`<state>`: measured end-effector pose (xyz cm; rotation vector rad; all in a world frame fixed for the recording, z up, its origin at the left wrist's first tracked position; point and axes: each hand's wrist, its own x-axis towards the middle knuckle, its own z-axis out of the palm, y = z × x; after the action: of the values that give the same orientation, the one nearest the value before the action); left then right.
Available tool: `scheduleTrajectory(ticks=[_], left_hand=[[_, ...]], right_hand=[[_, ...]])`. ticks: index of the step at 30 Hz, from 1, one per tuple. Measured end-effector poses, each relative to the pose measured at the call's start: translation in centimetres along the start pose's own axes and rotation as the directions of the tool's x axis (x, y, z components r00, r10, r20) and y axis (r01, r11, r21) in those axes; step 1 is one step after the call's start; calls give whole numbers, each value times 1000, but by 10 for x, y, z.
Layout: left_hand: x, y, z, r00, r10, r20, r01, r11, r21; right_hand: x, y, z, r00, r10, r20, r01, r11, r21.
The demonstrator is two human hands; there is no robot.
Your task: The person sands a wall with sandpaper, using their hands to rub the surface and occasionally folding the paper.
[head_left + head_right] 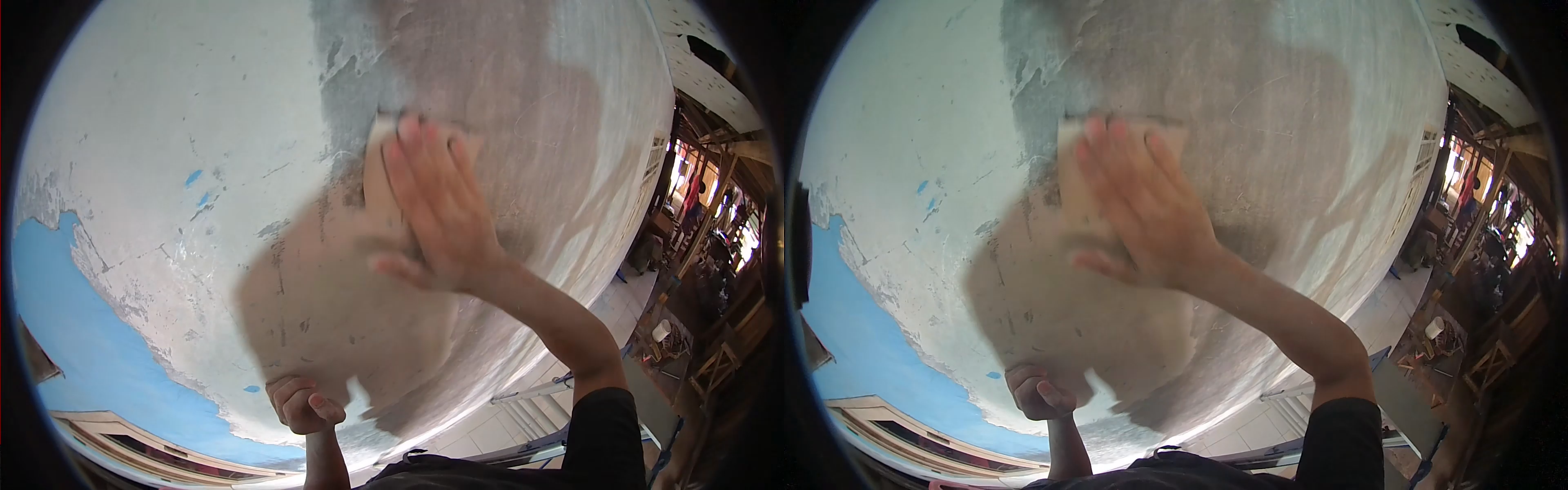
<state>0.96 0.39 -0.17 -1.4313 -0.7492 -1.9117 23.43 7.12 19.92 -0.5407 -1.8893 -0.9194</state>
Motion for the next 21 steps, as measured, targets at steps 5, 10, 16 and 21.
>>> scheduleTrajectory(ticks=[5,10,16,21], left_hand=[[-6,-4,2,999,19,-25,-19,1000,3],[2,0,2,1000,16,-14,-16,1000,-9],[-2,0,0,1000,-10,-25,9,1000,-10],[-1,-2,1,1000,5,-15,-6,1000,-23]], right_hand=[[1,15,0,985,-153,80,159,983,-89],[26,8,-2,999,-33,-30,32,999,-33],[-6,1,7,983,-161,86,167,984,-67],[32,11,-5,998,-58,-24,57,997,-61]])
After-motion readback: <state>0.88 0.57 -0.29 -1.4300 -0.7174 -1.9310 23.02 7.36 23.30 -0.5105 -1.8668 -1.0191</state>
